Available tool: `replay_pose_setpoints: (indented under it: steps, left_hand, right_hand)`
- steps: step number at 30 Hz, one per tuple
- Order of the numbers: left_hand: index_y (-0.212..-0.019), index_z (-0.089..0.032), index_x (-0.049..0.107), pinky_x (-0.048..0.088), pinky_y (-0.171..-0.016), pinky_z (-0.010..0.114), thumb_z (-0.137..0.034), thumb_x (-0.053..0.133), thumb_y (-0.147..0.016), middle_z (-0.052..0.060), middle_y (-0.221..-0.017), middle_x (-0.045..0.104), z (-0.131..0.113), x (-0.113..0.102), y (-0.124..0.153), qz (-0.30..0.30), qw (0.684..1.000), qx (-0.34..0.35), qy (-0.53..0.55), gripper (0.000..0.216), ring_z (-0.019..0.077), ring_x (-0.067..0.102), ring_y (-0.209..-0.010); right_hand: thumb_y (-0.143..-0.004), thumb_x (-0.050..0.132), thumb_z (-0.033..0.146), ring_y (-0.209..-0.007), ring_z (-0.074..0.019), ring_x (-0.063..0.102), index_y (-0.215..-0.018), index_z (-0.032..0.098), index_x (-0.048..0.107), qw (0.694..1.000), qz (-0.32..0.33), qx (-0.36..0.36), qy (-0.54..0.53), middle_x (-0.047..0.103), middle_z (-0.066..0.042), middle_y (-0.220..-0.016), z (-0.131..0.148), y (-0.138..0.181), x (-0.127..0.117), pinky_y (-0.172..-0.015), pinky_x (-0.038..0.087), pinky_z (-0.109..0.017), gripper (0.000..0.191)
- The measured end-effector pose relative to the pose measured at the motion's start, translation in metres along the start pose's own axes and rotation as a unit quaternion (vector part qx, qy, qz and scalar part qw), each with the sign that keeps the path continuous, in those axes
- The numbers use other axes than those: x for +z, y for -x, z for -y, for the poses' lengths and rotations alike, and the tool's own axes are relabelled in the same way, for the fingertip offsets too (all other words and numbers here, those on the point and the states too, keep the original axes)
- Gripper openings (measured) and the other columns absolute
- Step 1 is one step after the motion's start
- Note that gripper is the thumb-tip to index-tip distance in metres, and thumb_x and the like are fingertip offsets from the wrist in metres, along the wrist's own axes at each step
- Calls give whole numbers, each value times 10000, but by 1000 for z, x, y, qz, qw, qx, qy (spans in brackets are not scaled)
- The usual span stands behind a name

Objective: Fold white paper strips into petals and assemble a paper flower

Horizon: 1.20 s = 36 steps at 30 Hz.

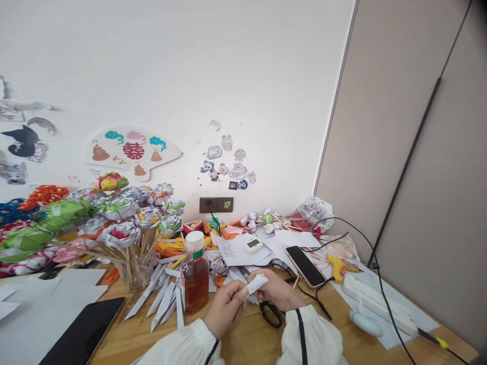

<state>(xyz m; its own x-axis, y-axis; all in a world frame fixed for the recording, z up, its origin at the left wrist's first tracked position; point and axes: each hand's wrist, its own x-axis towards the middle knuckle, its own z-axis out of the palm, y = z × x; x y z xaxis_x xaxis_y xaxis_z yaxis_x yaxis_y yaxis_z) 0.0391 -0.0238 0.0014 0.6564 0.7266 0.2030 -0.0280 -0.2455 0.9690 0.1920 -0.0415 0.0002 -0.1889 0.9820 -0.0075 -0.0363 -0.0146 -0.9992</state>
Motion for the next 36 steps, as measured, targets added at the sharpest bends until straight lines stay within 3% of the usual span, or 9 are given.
replay_pose_setpoints:
  steps: [8,11,14,17,21,25,31,36]
  left_hand:
    - [-520,-179,403,258,-408,174,-399,379,-747,-65,-436,397,-8,6,8,99,987,4,-127,317,61,337,-384]
    - [-478,-176,384,284,-468,173,-281,398,-736,-65,-435,392,-1,12,9,132,971,14,-200,279,70,367,-446]
    - [-459,-177,359,282,-480,176,-187,409,-688,-66,-445,389,5,15,8,138,956,4,-260,234,75,371,-471]
    - [-469,-183,358,298,-495,184,-167,380,-677,-61,-450,401,7,14,7,100,957,-12,-271,210,84,396,-479]
    - [-501,-188,384,312,-486,199,-227,360,-697,-49,-465,422,7,9,2,13,974,-29,-226,201,99,413,-481]
    - [-491,-184,399,295,-437,211,-365,383,-709,-45,-416,425,11,7,-1,-22,989,-40,-141,283,98,397,-417]
    - [-477,-188,380,159,-311,197,-617,457,-568,-74,-329,389,10,4,-4,-48,994,-91,20,445,42,267,-262]
    - [-496,-167,413,131,-286,180,-603,555,-489,-71,-348,444,7,-5,-5,-23,988,-118,99,459,15,272,-231]
  right_hand:
    - [-583,612,203,-488,-62,450,-609,120,614,994,76,17,79,538,33,-532,18,12,-17,-484,332,-169,87]
    - [-606,586,200,-519,-75,479,-640,132,634,965,108,42,234,553,37,-542,17,15,-16,-517,356,-173,90]
    - [-596,545,128,-500,-84,475,-619,151,641,912,41,51,404,548,40,-515,9,14,-6,-458,310,-169,102]
    - [-606,508,99,-502,-99,457,-599,156,641,867,-62,24,494,552,18,-512,4,12,10,-442,252,-198,145]
    - [-670,485,114,-545,-117,468,-609,173,630,823,-154,-51,545,579,-4,-562,8,8,27,-485,263,-221,169]
    - [-704,515,147,-661,-147,476,-565,183,594,786,-202,-161,562,553,-10,-587,13,6,34,-617,311,-251,164]
    - [-726,487,110,-761,-147,463,-722,193,570,816,-160,-229,506,521,-12,-738,21,13,34,-663,338,-246,117]
    - [-692,511,98,-837,-159,447,-836,204,540,833,-56,-243,495,533,-9,-819,33,22,31,-711,342,-265,182]
